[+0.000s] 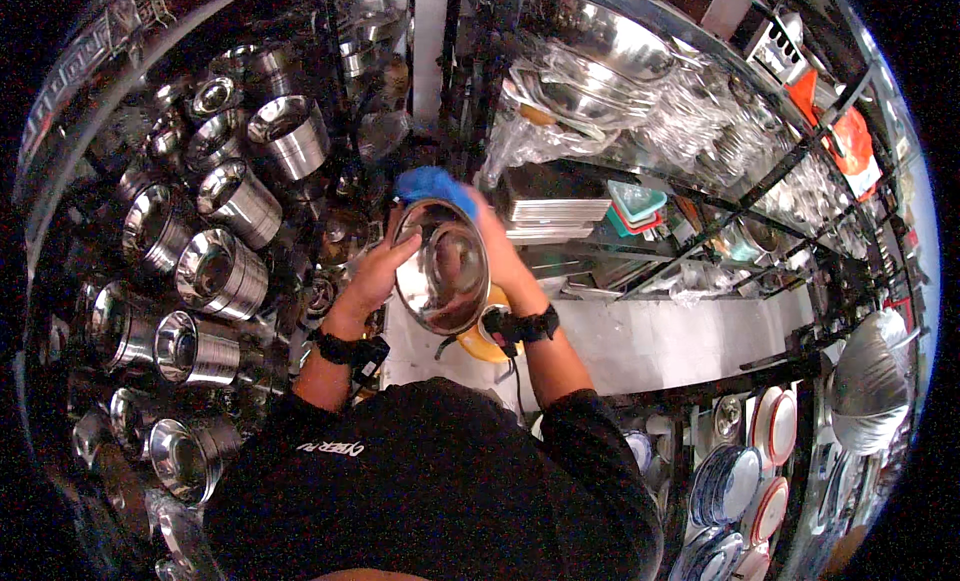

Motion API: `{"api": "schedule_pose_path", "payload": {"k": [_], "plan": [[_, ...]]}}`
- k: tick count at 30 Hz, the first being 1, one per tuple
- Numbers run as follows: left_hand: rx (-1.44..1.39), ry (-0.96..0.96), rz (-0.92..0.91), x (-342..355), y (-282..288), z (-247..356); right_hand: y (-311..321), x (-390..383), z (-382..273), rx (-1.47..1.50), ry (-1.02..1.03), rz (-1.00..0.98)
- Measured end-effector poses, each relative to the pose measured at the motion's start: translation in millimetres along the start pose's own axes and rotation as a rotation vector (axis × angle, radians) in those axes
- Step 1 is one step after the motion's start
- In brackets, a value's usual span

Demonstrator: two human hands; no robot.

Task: The person polishes multiple small metal bowls using a yellow buffing machine and a blue cloth. They repeatedly place bowls on the spinning buffing pad, wipe them with the cloth, and stack them on a nearby shelf.

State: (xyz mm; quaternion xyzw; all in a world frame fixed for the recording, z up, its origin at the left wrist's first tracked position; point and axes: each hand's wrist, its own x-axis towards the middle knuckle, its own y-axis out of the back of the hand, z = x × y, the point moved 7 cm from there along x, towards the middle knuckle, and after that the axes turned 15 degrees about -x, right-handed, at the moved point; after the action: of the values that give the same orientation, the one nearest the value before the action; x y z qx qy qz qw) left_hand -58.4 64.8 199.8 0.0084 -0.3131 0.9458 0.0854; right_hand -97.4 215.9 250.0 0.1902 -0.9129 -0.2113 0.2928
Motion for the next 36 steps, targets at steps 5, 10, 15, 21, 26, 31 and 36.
{"api": "schedule_pose_path", "payload": {"k": [5,10,15,21,26,31,36], "plan": [[0.406,-0.228,0.252,-6.0,3.4,22.9,-38.8,-16.7,-6.9,-0.036,0.140,-0.167],[0.220,-0.421,0.366,-0.1,48.2,39.8,-39.2,-39.7,16.0,0.208,-0.144,-0.319],[0.175,-0.301,0.395,-5.0,84.7,26.0,24.7,-44.3,37.8,0.258,-0.177,0.094],[-0.112,-0.015,0.149,-3.5,57.0,0.6,35.8,-26.3,22.7,0.509,-0.118,0.251],[-0.009,0.015,-0.041,-10.0,4.6,0.8,7.1,-12.1,28.2,0.441,-0.242,0.028],[0.136,0.168,0.049,11.0,11.3,-46.1,-30.5,-65.1,68.0,0.687,-0.282,-0.119],[0.385,-0.087,0.111,27.8,10.4,-76.2,-6.2,-88.9,87.6,0.116,-0.180,-0.227]]}}
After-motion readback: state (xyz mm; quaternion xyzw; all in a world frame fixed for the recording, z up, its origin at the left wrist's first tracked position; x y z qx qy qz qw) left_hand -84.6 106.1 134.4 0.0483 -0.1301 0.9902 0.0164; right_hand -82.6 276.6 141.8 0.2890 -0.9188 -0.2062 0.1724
